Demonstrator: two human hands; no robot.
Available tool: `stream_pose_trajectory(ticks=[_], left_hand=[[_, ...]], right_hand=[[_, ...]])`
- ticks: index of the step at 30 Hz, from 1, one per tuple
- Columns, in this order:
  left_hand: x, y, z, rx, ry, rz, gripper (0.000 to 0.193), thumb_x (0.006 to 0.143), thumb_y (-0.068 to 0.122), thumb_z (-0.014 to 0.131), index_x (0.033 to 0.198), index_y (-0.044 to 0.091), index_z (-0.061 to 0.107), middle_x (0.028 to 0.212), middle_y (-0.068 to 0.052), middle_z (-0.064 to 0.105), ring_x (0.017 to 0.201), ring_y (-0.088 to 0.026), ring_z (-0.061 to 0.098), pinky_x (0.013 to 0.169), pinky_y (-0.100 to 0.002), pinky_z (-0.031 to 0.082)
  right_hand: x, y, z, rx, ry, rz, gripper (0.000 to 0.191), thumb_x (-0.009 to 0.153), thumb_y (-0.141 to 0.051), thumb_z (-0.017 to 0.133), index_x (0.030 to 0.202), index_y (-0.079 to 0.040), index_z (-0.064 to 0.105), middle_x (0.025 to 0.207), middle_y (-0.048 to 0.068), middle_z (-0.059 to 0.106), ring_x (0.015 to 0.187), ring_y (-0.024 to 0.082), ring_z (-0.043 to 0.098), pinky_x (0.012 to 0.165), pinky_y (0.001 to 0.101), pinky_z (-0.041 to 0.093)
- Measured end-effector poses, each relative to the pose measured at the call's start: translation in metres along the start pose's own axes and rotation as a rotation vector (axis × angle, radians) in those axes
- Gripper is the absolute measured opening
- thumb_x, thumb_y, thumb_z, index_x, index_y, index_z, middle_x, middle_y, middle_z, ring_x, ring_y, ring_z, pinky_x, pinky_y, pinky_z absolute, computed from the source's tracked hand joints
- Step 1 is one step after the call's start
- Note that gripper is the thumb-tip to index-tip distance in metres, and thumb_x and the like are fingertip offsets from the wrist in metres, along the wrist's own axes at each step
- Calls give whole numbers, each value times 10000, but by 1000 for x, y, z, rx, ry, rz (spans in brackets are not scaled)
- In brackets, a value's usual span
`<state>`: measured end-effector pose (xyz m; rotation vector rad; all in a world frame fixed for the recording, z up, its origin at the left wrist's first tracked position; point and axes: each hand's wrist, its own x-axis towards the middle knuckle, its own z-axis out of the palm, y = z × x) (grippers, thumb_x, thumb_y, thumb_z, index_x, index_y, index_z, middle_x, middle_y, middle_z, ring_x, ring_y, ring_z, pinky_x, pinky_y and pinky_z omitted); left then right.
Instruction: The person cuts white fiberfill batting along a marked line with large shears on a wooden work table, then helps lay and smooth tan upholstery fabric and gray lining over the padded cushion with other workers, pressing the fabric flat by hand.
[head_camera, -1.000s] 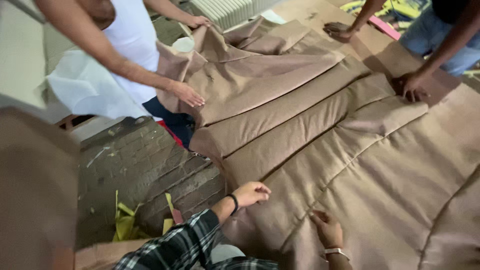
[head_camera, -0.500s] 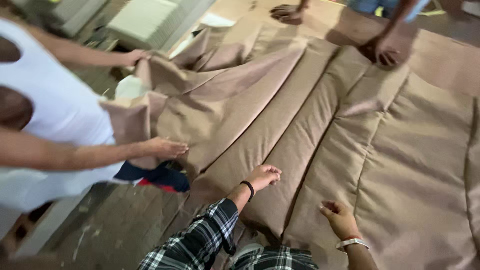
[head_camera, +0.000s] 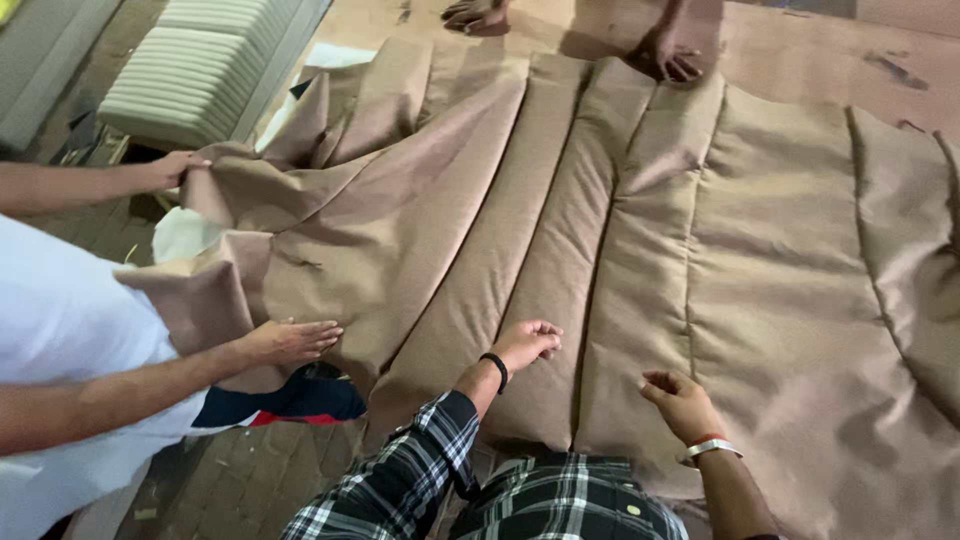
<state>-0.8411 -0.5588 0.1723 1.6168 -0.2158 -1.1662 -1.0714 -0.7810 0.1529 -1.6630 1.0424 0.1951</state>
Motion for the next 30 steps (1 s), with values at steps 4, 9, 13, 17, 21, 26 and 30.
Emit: stream_pose_trajectory(ticks=[4, 9, 13, 17, 21, 26, 30], left_hand=[[-7, 8, 10, 15, 15, -19, 281, 917, 236, 672, 1153, 94, 731, 936, 3, 748, 775, -86, 675, 714, -255, 521], [-14, 1, 24, 10, 39, -24, 232, 941, 281, 657, 1120, 145, 713, 927, 25, 744, 771, -76, 669, 700, -259, 509], [-11, -11, 35, -31, 53, -23, 201, 949, 273, 657, 1097, 151, 719, 925, 37, 740, 758, -62, 661, 682, -254, 493], [-8, -16, 46, -51, 76, -40, 199, 950, 261, 654, 1107, 149, 703, 934, 42, 743, 758, -61, 669, 679, -252, 493], [-7, -17, 56, -99, 44, -28, 220, 947, 233, 649, 1132, 129, 705, 939, 26, 749, 754, -70, 670, 674, -248, 502], [-9, -14, 66, -101, 48, -13, 246, 949, 212, 648, 1166, 114, 708, 950, 16, 751, 763, -68, 676, 661, -241, 478], [-10, -17, 70, -103, 21, -45, 238, 952, 213, 647, 1160, 117, 710, 953, 20, 752, 770, -69, 679, 673, -244, 490]], right_hand=[[-2, 8, -12, -49, -17, -51, 452, 877, -237, 755, 1279, -33, 715, 1239, 136, 768, 1141, 234, 716, 1003, 373, 535], [-8, 10, -37, -78, -11, -8, 436, 885, -249, 771, 1268, -50, 711, 1203, 106, 755, 1105, 199, 708, 980, 349, 532], [-13, 21, -53, 25, 10, -54, 418, 847, -208, 784, 1220, -28, 730, 1118, 120, 792, 1022, 212, 741, 918, 348, 576], [-15, 38, -60, 21, 21, -49, 402, 849, -196, 794, 1208, -23, 742, 1103, 112, 792, 1024, 201, 734, 924, 331, 558], [-20, 47, -64, 23, -24, -62, 389, 850, -192, 784, 1199, -24, 742, 1104, 97, 796, 1030, 186, 736, 932, 322, 551], [-24, 49, -66, -96, -40, -60, 402, 868, -231, 781, 1217, -37, 727, 1101, 104, 795, 1019, 182, 741, 930, 321, 554], [-25, 49, -67, -93, -44, -101, 402, 859, -237, 778, 1206, -38, 733, 1091, 107, 799, 1014, 188, 742, 918, 323, 559]])
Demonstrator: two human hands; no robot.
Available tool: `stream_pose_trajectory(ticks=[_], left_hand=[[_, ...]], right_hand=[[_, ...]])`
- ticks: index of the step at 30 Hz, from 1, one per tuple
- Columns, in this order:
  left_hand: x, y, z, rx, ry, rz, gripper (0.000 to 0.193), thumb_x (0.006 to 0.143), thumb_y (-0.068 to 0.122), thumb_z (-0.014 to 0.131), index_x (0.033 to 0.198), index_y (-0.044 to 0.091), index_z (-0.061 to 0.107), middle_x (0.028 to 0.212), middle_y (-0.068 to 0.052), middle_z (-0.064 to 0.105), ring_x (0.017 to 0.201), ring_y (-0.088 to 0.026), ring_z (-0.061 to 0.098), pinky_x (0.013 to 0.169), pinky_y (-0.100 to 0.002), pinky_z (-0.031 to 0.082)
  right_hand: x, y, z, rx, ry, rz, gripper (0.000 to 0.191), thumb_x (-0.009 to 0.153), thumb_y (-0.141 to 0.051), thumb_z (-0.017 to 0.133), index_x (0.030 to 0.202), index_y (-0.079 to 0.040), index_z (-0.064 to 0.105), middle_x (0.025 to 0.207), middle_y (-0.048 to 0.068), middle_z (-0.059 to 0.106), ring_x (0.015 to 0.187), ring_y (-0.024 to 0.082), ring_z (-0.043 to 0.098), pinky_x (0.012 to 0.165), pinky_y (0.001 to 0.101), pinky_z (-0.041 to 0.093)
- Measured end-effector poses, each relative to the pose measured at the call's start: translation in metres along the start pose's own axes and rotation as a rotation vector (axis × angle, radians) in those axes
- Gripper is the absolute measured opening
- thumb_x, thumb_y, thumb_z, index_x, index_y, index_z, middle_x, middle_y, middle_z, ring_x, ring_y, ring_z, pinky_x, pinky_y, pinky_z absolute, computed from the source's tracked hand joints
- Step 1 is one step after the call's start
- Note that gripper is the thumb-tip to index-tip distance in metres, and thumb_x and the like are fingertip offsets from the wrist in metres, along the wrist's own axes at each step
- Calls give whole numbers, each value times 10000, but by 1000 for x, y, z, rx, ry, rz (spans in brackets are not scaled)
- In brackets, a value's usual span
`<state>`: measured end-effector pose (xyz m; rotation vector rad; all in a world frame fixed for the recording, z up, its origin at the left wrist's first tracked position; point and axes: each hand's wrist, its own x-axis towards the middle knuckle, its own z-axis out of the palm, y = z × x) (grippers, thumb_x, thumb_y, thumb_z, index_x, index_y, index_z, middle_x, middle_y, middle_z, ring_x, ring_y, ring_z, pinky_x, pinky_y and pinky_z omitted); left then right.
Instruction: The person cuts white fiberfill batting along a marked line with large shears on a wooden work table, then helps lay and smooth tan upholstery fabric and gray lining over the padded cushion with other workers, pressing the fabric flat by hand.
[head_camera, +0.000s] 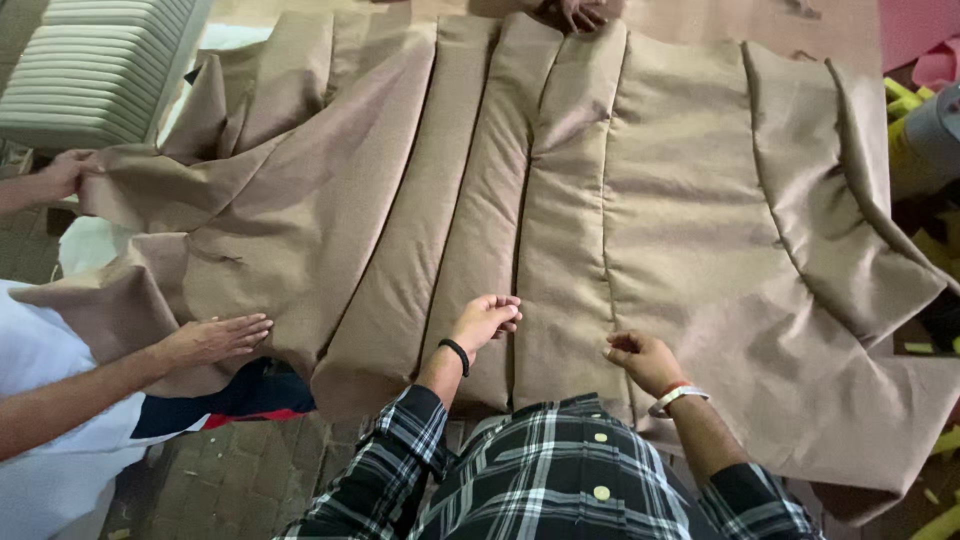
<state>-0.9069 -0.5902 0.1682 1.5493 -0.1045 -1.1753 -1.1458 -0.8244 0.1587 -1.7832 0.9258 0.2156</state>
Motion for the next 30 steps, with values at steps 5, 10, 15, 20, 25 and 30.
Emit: stream_pose_trajectory(ticks=[5, 10, 15, 20, 25, 30], left_hand=[[4, -10, 1, 20, 5, -12, 225, 948, 211, 657, 1149, 128, 716, 958, 23, 756, 778, -69, 684, 690, -242, 500], [6, -19, 0, 33, -20, 0, 227, 952, 216, 661, 1154, 123, 707, 961, 15, 751, 778, -70, 678, 684, -251, 488], [5, -21, 1, 38, -23, -24, 235, 953, 219, 648, 1162, 131, 706, 972, 16, 756, 773, -73, 681, 688, -252, 495], [6, -17, 1, 9, -42, -3, 238, 959, 228, 642, 1173, 137, 695, 986, 14, 758, 772, -68, 674, 689, -256, 494], [3, -13, -3, 29, -7, -6, 238, 962, 232, 640, 1170, 135, 703, 996, 22, 756, 777, -61, 678, 694, -253, 498], [-3, -14, -5, 22, 8, 3, 238, 962, 224, 641, 1171, 131, 706, 980, 9, 756, 768, -67, 673, 676, -249, 493]], right_hand=[[-2, 2, 0, -8, -10, 53, 410, 857, -255, 782, 1206, -44, 734, 1091, 103, 798, 1016, 185, 744, 918, 320, 558], [-1, 6, 3, -34, 4, 20, 421, 849, -266, 799, 1202, -44, 741, 1065, 118, 799, 987, 188, 743, 898, 329, 563], [1, 8, 3, -18, -9, 29, 437, 836, -276, 788, 1206, -49, 740, 1065, 107, 800, 984, 189, 751, 892, 329, 569], [1, 0, 1, -74, 13, 48, 439, 835, -290, 799, 1206, -63, 748, 1079, 105, 797, 1009, 187, 742, 907, 329, 559], [4, -12, 3, -101, -7, 28, 421, 840, -275, 799, 1203, -67, 748, 1102, 80, 783, 1034, 169, 733, 926, 313, 551], [8, -14, 5, -59, -44, 48, 419, 854, -243, 783, 1225, -54, 735, 1075, 113, 796, 1004, 201, 746, 903, 325, 569]])
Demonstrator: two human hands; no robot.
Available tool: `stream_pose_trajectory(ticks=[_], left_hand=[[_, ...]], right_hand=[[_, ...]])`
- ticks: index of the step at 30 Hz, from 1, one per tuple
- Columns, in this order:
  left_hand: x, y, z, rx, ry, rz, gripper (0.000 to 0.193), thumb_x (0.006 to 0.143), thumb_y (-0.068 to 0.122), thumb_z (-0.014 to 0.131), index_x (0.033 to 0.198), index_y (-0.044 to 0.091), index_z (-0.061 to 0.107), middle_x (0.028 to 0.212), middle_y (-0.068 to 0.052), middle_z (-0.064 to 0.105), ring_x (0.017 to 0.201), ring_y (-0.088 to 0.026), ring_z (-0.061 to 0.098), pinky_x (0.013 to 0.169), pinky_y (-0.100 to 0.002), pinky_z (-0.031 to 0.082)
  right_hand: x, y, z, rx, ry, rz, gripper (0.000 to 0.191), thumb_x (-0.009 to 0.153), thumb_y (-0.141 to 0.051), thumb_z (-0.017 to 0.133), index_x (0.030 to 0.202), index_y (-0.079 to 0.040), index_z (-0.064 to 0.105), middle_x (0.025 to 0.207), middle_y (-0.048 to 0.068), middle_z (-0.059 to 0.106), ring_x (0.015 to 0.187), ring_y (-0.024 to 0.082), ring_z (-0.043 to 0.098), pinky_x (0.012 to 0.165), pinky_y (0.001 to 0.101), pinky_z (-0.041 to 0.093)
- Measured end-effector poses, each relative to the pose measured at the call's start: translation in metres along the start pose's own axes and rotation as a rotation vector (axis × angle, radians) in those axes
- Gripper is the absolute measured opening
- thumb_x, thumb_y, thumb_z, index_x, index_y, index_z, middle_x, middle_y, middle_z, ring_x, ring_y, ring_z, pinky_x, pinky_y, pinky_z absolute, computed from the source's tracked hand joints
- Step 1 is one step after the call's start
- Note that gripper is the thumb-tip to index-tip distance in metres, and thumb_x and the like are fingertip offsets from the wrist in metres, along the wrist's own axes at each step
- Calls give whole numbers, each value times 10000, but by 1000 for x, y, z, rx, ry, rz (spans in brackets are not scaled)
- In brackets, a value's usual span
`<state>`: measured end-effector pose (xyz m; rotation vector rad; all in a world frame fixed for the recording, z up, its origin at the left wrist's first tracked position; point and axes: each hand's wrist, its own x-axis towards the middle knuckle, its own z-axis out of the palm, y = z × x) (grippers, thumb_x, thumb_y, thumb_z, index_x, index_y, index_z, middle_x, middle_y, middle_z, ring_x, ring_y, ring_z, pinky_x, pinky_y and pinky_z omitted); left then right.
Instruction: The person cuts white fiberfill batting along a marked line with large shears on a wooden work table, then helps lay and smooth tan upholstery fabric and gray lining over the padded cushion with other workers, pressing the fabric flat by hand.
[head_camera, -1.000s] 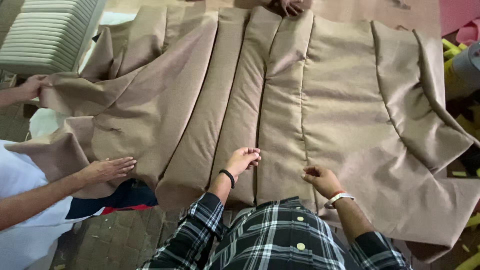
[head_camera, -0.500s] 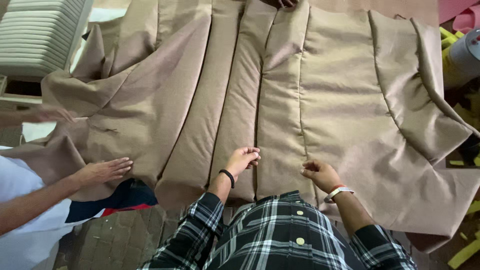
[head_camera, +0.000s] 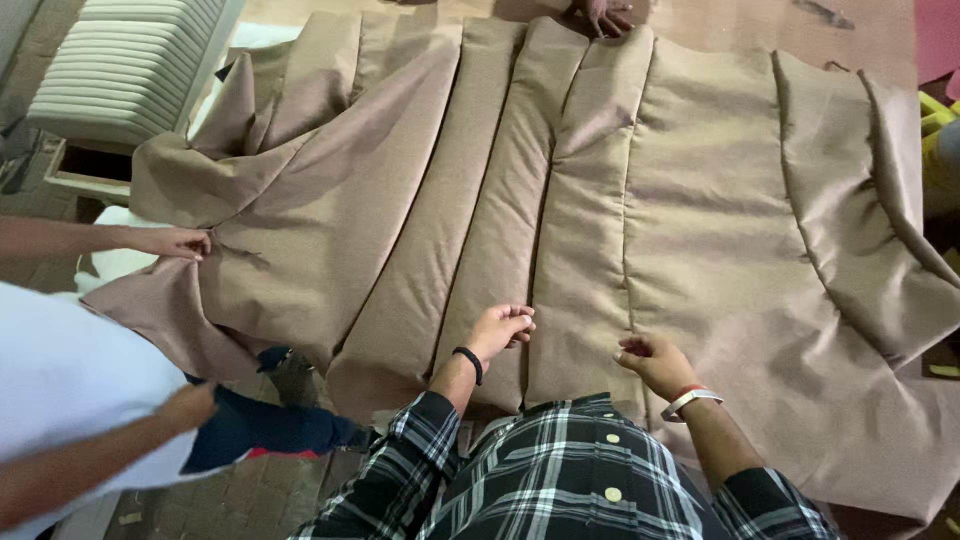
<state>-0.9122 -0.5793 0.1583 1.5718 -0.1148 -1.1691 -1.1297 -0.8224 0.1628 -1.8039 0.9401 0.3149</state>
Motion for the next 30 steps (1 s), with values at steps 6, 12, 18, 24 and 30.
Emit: stream_pose_trajectory(ticks=[6, 12, 18, 24, 30], left_hand=[[-2, -9, -1, -52, -21, -4, 255, 956, 213, 643, 1183, 109, 695, 965, 1, 751, 762, -76, 679, 678, -245, 507], [1, -20, 2, -38, -22, -24, 263, 958, 213, 643, 1194, 107, 687, 970, 5, 746, 762, -73, 669, 671, -241, 497], [-1, -19, 4, -9, -16, -44, 284, 954, 195, 640, 1211, 84, 693, 966, -7, 750, 761, -77, 675, 671, -241, 503], [-10, -8, 8, -10, -34, -50, 266, 955, 184, 642, 1197, 84, 691, 964, -11, 746, 758, -81, 672, 657, -246, 489], [-3, -8, 7, 54, -20, -64, 338, 936, 196, 686, 1248, 67, 698, 1039, -55, 732, 822, -123, 658, 695, -286, 501]], right_hand=[[4, 9, 2, 32, -10, -40, 435, 848, -234, 788, 1226, -28, 723, 1108, 117, 794, 1023, 201, 752, 913, 327, 568], [-5, 15, 3, -110, -28, -37, 628, 813, -351, 816, 1348, -71, 646, 1236, 127, 744, 1116, 225, 720, 970, 364, 551], [-15, 14, 6, -593, -266, 212, 890, 808, -568, 720, 1586, -299, 380, 1442, 115, 622, 1237, 309, 659, 1053, 429, 521], [-9, 29, 11, -642, -193, 50, 900, 783, -629, 717, 1553, -261, 432, 1579, 71, 477, 1329, 349, 576, 1109, 406, 464], [-6, 32, 13, -689, -233, 78, 903, 815, -628, 684, 1583, -282, 360, 1697, -17, 262, 1433, 311, 472, 1171, 385, 408]])
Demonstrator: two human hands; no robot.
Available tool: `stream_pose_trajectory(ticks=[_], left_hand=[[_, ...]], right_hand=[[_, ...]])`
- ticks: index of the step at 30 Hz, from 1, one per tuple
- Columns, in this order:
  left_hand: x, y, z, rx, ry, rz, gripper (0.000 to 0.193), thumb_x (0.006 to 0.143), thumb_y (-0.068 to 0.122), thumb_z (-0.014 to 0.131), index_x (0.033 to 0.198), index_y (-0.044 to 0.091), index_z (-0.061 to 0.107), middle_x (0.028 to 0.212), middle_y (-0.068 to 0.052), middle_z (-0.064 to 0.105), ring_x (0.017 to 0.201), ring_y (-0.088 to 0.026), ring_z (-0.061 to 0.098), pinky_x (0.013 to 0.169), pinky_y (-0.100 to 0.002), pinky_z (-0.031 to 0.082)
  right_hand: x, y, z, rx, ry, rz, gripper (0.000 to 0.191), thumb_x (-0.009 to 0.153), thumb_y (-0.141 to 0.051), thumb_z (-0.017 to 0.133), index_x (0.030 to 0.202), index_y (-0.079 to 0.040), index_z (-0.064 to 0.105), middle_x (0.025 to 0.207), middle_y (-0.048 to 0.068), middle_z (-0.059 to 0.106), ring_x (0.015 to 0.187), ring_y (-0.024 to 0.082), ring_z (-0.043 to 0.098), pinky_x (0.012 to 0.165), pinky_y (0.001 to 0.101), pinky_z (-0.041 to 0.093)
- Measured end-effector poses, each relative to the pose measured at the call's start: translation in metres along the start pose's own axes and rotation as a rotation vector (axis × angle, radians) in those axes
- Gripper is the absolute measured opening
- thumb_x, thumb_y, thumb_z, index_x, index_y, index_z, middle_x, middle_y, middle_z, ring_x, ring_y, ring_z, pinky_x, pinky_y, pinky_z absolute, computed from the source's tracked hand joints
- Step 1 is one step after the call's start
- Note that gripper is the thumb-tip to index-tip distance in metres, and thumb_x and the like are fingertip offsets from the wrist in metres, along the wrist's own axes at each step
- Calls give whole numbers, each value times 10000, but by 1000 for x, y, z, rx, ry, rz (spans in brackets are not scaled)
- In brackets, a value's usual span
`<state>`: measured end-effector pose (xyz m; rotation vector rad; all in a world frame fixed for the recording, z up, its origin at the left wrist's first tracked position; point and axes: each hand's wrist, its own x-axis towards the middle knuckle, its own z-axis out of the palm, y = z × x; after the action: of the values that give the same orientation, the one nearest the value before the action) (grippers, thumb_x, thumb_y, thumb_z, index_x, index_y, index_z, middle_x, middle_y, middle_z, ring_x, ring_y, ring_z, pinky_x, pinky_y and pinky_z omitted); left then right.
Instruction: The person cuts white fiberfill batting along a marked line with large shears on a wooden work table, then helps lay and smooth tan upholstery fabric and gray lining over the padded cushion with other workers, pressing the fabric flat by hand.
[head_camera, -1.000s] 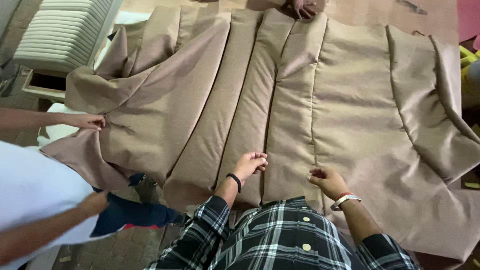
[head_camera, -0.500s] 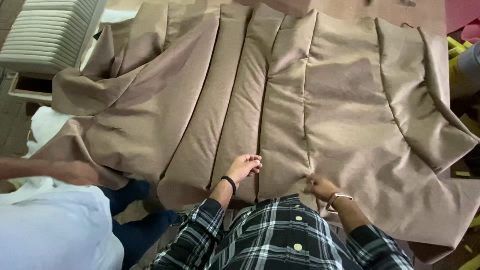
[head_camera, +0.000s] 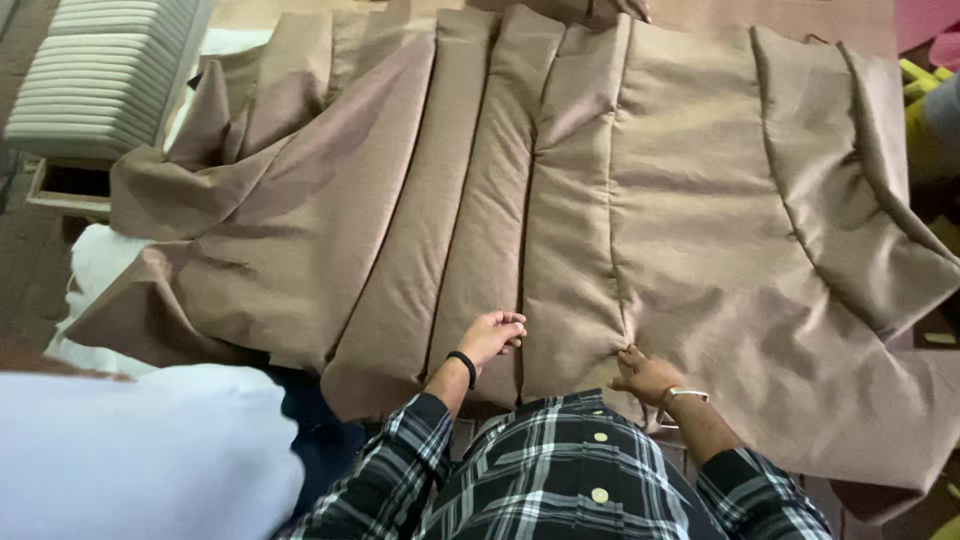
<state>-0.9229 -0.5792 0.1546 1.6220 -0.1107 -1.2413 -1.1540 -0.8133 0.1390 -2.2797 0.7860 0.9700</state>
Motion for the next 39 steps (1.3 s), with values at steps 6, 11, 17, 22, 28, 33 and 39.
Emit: stream_pose_trajectory(ticks=[6, 11, 17, 22, 28, 33, 39], left_hand=[[4, -3, -27, 448, 81, 128, 646, 847, 227, 769, 1437, 96, 541, 1416, -150, 603, 1305, -260, 580, 1039, -368, 496], [0, 0, -36, 465, 114, 176, 595, 874, 284, 769, 1410, 102, 586, 1359, -156, 654, 1247, -270, 630, 1020, -379, 521], [-13, -5, -66, 604, 602, 205, 497, 887, 281, 728, 1357, 140, 651, 1296, -130, 712, 1205, -292, 673, 1037, -396, 542], [-23, -25, -101, 660, 438, 224, 683, 848, 266, 766, 1462, 111, 510, 1617, -121, 384, 1499, -279, 354, 1221, -406, 343], [-21, -39, -61, 663, 416, 124, 500, 915, 253, 682, 1405, 188, 606, 1391, -109, 658, 1195, -309, 672, 1013, -415, 537], [-25, -51, 36, 735, -143, 364, 580, 875, 241, 667, 1446, 215, 571, 1440, -165, 564, 1284, -326, 570, 1071, -406, 477], [-29, -63, 70, 1211, -237, 311, 663, 841, 386, 734, 1455, 237, 534, 1675, -164, 193, 1534, -316, 180, 1227, -395, 237]], right_hand=[[7, -2, 2, -88, -10, -39, 916, 837, -665, 654, 1596, -268, 330, 1718, 4, 176, 1452, 311, 453, 1178, 379, 404], [15, -6, 6, -70, -23, 3, 911, 823, -655, 660, 1595, -293, 340, 1725, -21, 187, 1452, 311, 464, 1196, 380, 398], [16, -7, 6, -48, 9, -105, 957, 822, -637, 688, 1604, -235, 311, 1677, 65, 268, 1479, 326, 408, 1200, 403, 349], [26, -2, 14, -27, -67, -46, 974, 818, -618, 691, 1616, -215, 306, 1713, 66, 206, 1485, 330, 395, 1219, 402, 339], [33, 5, 22, -45, -29, -131, 957, 818, -608, 697, 1595, -188, 329, 1709, 67, 186, 1522, 307, 354, 1228, 391, 321], [26, 9, 21, -1, -76, -20, 963, 797, -538, 733, 1612, -247, 310, 1736, 30, 127, 1501, 337, 368, 1226, 401, 320], [6, -8, 0, 127, -5, -6, 809, 804, -484, 760, 1522, -210, 509, 1537, 153, 498, 1378, 363, 540, 1156, 436, 429]])
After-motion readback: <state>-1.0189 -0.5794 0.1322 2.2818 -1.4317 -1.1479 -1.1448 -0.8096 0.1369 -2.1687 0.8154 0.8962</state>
